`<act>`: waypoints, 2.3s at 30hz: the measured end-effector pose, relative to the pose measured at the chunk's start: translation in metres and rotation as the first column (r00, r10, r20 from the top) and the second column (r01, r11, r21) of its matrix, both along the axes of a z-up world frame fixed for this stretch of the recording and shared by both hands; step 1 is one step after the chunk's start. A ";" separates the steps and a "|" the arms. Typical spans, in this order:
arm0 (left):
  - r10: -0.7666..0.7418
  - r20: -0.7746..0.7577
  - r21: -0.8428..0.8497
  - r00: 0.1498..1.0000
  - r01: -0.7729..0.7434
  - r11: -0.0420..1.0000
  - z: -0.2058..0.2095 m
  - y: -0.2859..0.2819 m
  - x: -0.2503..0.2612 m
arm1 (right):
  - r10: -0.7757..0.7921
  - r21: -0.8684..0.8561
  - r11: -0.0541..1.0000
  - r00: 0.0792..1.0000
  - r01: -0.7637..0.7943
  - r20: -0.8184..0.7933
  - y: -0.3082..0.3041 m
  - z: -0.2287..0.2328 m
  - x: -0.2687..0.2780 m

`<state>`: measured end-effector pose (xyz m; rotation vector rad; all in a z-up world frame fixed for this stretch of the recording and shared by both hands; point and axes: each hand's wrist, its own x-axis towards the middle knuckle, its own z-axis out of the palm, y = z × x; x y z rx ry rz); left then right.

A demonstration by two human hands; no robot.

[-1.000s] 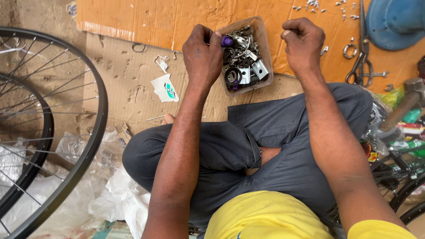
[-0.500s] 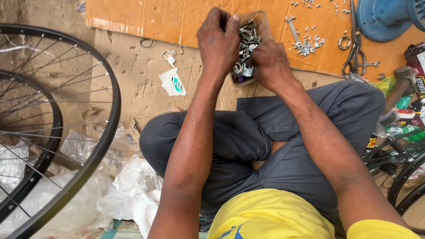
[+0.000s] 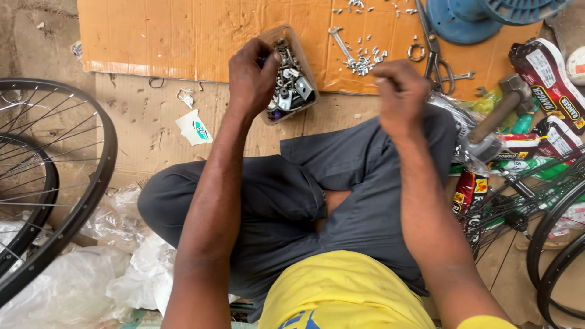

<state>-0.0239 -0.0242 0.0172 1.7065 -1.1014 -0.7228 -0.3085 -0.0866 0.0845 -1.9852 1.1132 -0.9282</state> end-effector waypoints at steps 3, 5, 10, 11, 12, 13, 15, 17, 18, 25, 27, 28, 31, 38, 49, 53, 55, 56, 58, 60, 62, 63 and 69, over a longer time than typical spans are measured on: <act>-0.184 0.239 -0.070 0.953 0.206 0.976 -0.007 0.005 -0.026 | 0.131 0.031 0.991 0.988 -0.129 -0.082 -0.005 -0.017 0.016; -0.341 0.323 0.129 0.883 0.316 0.940 -0.010 0.005 -0.035 | 0.169 0.070 0.985 0.976 -0.160 -0.135 -0.008 -0.021 0.023; -0.467 0.365 0.396 0.806 0.319 0.861 -0.011 0.002 -0.021 | 0.169 0.071 0.984 0.978 -0.162 -0.120 -0.011 -0.022 0.017; -0.476 0.353 0.450 0.806 0.299 0.841 -0.011 0.001 -0.013 | 0.150 0.084 0.987 0.980 -0.139 -0.132 -0.013 -0.024 0.019; -0.481 0.336 0.502 0.810 0.279 0.819 -0.012 0.001 -0.009 | 0.123 0.090 0.990 0.982 -0.111 -0.144 -0.015 -0.025 0.018; -0.453 0.318 0.454 0.833 0.285 0.844 -0.013 -0.001 -0.007 | 0.097 0.095 0.992 0.983 -0.083 -0.155 -0.018 -0.027 0.020; -0.379 0.275 0.362 0.884 0.270 0.892 -0.017 0.000 -0.002 | 0.098 0.076 0.993 0.976 -0.085 -0.194 -0.024 -0.034 0.032; -0.246 0.209 0.275 0.947 0.185 0.944 -0.020 -0.001 0.001 | 0.135 0.032 0.991 0.959 -0.131 -0.248 -0.028 -0.043 0.048; -0.176 0.174 0.230 0.969 0.134 0.964 -0.021 -0.005 0.003 | 0.172 -0.042 0.980 0.942 -0.192 -0.290 -0.030 -0.049 0.059; 0.108 -0.784 0.073 0.611 -0.082 0.994 -0.023 -0.013 0.018 | 0.133 -0.259 0.872 0.711 -0.415 -0.691 -0.033 -0.106 0.112; 0.123 -0.823 0.059 0.555 -0.132 0.990 -0.025 -0.012 0.022 | 0.108 -0.249 0.876 0.670 -0.414 -0.735 -0.034 -0.121 0.118; 0.140 -0.815 0.067 0.563 -0.148 0.987 -0.027 -0.012 0.022 | 0.113 -0.239 0.877 0.661 -0.417 -0.742 -0.035 -0.125 0.116; 0.184 -0.793 0.107 0.581 -0.165 0.981 -0.028 -0.019 0.017 | 0.150 -0.188 0.877 0.623 -0.442 -0.768 -0.039 -0.131 0.111; 0.209 -0.651 0.234 0.730 -0.069 0.970 -0.033 -0.020 0.003 | 0.197 -0.130 0.873 0.583 -0.470 -0.788 -0.040 -0.131 0.114; -0.054 -0.420 0.087 0.906 0.100 0.991 -0.028 -0.017 -0.006 | 0.399 -0.080 0.900 0.883 -0.429 -0.248 -0.040 -0.061 0.125; -0.109 -0.424 0.004 0.899 0.122 0.992 -0.031 -0.014 -0.005 | 0.447 0.120 0.893 0.886 -0.434 -0.125 -0.047 -0.049 0.122; -0.122 -0.418 -0.004 0.900 0.132 0.991 -0.032 -0.014 -0.005 | 0.398 0.192 0.910 0.903 -0.366 -0.165 -0.048 -0.053 0.125; -0.114 -0.472 0.021 0.874 0.140 0.990 -0.033 -0.014 -0.008 | 0.366 0.229 0.919 0.911 -0.322 -0.189 -0.046 -0.057 0.125; -0.110 -0.556 0.032 0.824 0.154 0.988 -0.033 -0.014 -0.014 | 0.340 0.244 0.918 0.937 -0.311 -0.084 -0.044 -0.069 0.127; -0.122 -0.618 0.003 0.777 0.158 0.987 -0.030 -0.014 -0.016 | 0.348 0.294 0.913 0.916 -0.283 -0.201 -0.051 -0.076 0.118; -0.090 -0.693 0.021 0.715 0.145 0.989 -0.026 -0.013 -0.012 | 0.395 0.375 0.902 0.764 -0.216 -0.510 -0.066 -0.082 0.102; -0.071 -0.727 0.031 0.683 0.136 0.990 -0.024 -0.013 -0.008 | 0.270 0.078 0.961 0.849 -0.264 -0.454 -0.081 -0.082 0.084; -0.015 -0.924 0.017 0.382 0.081 0.997 -0.012 -0.011 0.000 | -0.287 -0.068 0.941 0.673 0.332 -0.682 -0.165 -0.075 -0.083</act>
